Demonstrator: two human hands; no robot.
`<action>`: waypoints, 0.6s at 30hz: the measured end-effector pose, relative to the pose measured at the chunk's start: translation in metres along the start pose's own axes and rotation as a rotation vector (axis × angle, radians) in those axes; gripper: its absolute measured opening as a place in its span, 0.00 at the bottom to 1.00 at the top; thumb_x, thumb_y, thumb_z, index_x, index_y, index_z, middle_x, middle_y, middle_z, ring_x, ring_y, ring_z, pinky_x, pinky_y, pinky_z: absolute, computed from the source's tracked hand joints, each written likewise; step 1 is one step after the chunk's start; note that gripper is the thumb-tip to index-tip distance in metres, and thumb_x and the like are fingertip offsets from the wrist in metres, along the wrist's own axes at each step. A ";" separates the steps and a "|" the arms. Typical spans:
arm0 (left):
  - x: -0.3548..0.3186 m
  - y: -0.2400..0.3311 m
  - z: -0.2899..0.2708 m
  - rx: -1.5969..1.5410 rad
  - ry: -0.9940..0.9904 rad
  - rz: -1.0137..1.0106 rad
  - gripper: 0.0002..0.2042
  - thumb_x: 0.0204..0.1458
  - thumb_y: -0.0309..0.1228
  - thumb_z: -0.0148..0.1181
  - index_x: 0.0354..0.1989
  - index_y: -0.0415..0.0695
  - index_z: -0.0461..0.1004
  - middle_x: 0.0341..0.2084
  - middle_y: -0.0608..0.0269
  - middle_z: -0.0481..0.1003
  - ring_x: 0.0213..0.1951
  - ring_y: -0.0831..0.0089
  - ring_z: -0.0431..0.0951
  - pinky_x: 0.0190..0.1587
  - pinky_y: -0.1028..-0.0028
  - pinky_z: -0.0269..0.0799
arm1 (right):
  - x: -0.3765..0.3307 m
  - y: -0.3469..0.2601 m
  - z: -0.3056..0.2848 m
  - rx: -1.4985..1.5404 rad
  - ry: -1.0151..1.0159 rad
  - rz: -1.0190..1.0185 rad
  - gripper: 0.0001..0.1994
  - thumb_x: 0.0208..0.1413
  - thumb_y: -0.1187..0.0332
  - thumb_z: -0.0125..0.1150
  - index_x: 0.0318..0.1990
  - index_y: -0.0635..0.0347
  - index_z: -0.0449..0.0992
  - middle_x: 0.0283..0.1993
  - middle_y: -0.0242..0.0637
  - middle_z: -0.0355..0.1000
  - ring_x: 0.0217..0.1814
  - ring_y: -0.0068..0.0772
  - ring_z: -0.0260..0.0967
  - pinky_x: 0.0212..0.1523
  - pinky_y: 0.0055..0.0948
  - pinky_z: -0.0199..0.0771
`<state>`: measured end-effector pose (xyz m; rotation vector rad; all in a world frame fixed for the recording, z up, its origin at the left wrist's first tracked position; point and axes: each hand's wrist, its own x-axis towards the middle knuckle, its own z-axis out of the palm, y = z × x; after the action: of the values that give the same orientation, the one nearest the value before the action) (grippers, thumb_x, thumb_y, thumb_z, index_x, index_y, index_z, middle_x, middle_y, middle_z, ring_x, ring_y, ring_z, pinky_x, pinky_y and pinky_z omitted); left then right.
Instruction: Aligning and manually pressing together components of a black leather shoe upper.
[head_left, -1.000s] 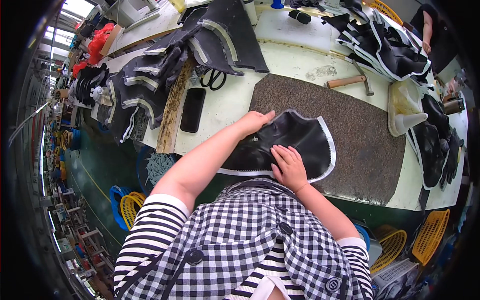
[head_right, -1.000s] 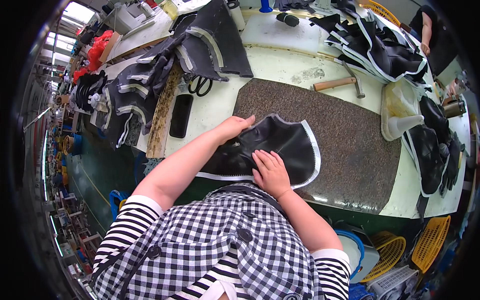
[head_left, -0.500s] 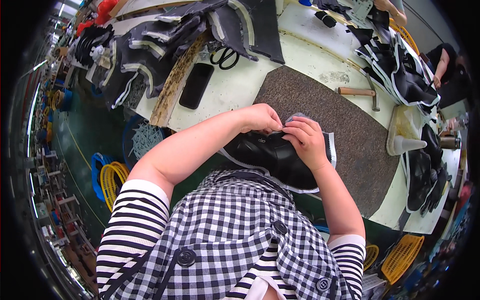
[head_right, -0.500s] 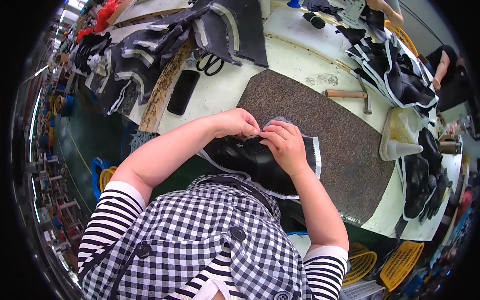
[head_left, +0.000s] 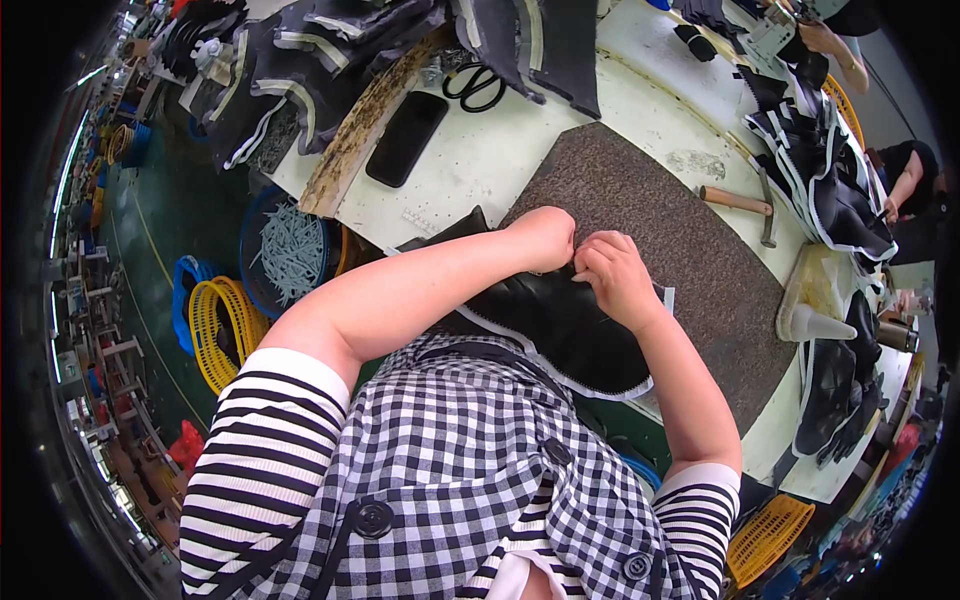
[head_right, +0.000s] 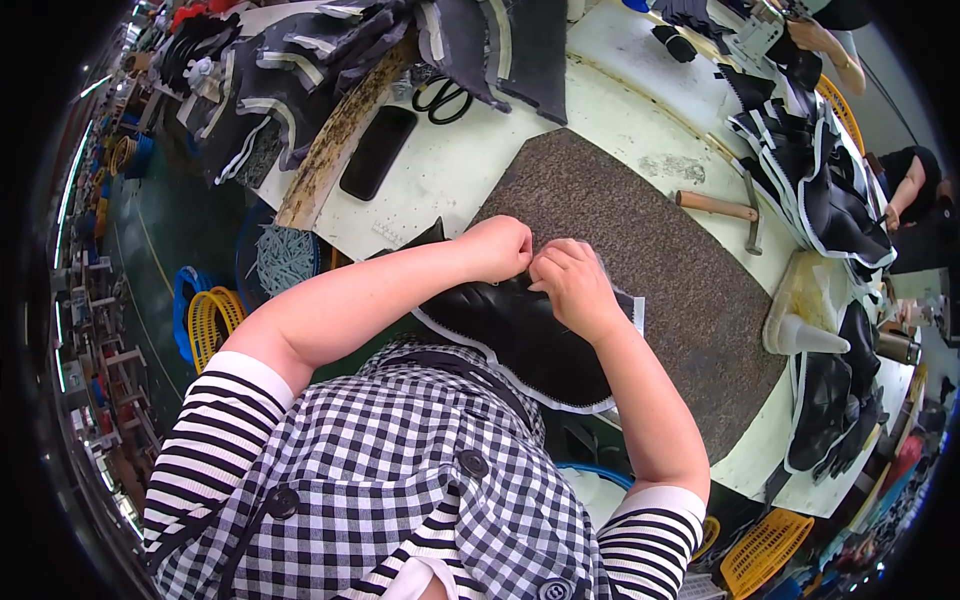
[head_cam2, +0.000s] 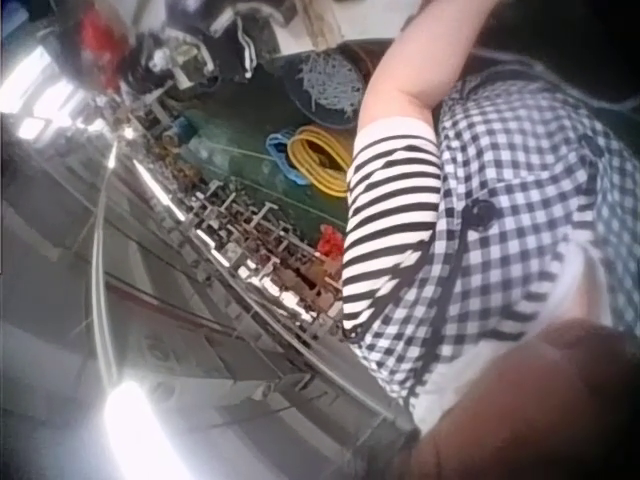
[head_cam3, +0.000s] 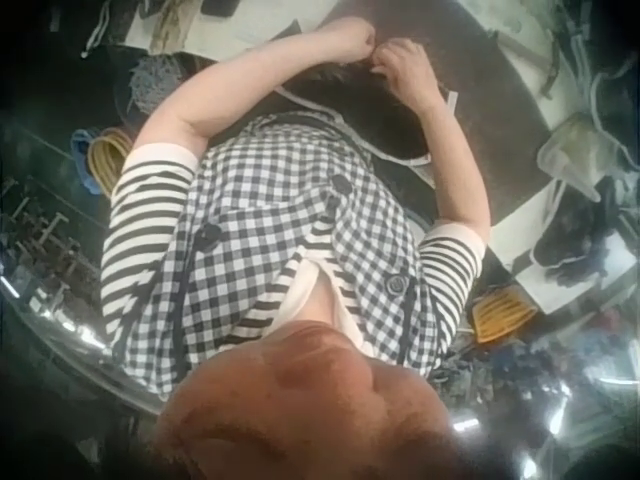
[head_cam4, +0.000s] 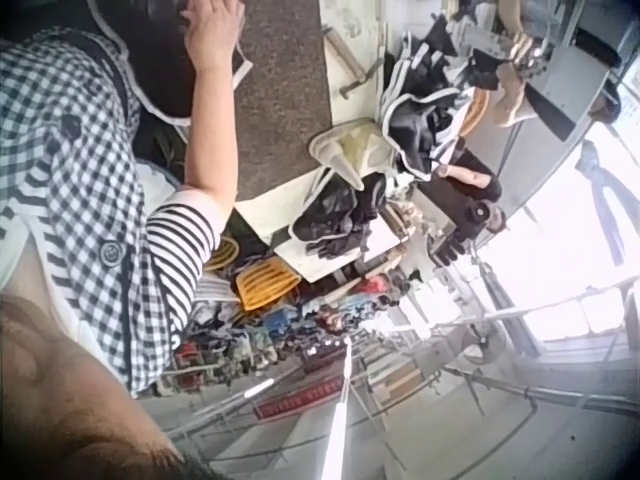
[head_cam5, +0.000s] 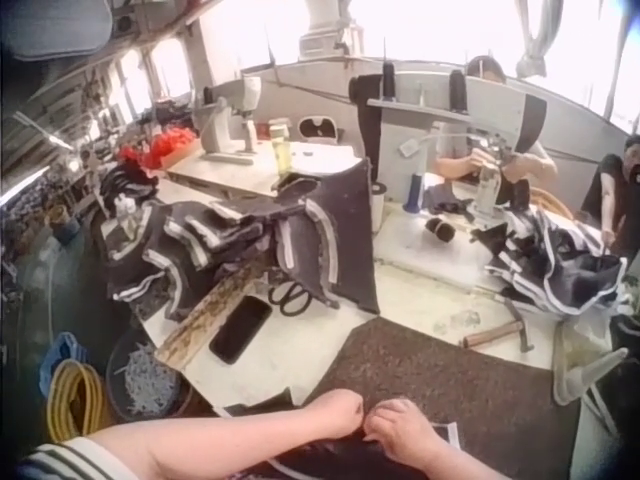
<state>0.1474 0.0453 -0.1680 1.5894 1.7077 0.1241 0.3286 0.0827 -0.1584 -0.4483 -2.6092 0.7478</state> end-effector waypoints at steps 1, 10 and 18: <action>-0.001 -0.002 0.002 -0.002 -0.001 -0.004 0.08 0.46 0.30 0.58 0.30 0.40 0.79 0.27 0.51 0.78 0.33 0.56 0.79 0.38 0.62 0.74 | -0.001 -0.001 -0.001 -0.005 -0.063 -0.010 0.07 0.46 0.69 0.63 0.30 0.56 0.70 0.36 0.35 0.70 0.49 0.40 0.65 0.54 0.38 0.62; -0.010 -0.007 -0.001 -0.155 -0.040 0.068 0.09 0.48 0.31 0.58 0.33 0.39 0.79 0.28 0.52 0.79 0.32 0.59 0.79 0.38 0.65 0.74 | 0.005 -0.012 -0.007 -0.148 -0.312 0.142 0.16 0.36 0.64 0.72 0.35 0.53 0.77 0.37 0.31 0.68 0.49 0.39 0.61 0.59 0.40 0.54; -0.004 -0.005 -0.010 -0.341 -0.358 -0.054 0.14 0.42 0.24 0.60 0.40 0.39 0.79 0.32 0.61 0.78 0.36 0.72 0.77 0.42 0.74 0.71 | 0.018 -0.002 -0.011 -0.048 -0.528 0.210 0.16 0.36 0.63 0.73 0.37 0.51 0.81 0.40 0.33 0.66 0.55 0.40 0.58 0.64 0.44 0.48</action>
<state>0.1369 0.0453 -0.1620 1.2280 1.3665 0.0909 0.3173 0.0930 -0.1433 -0.6160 -3.1069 0.9850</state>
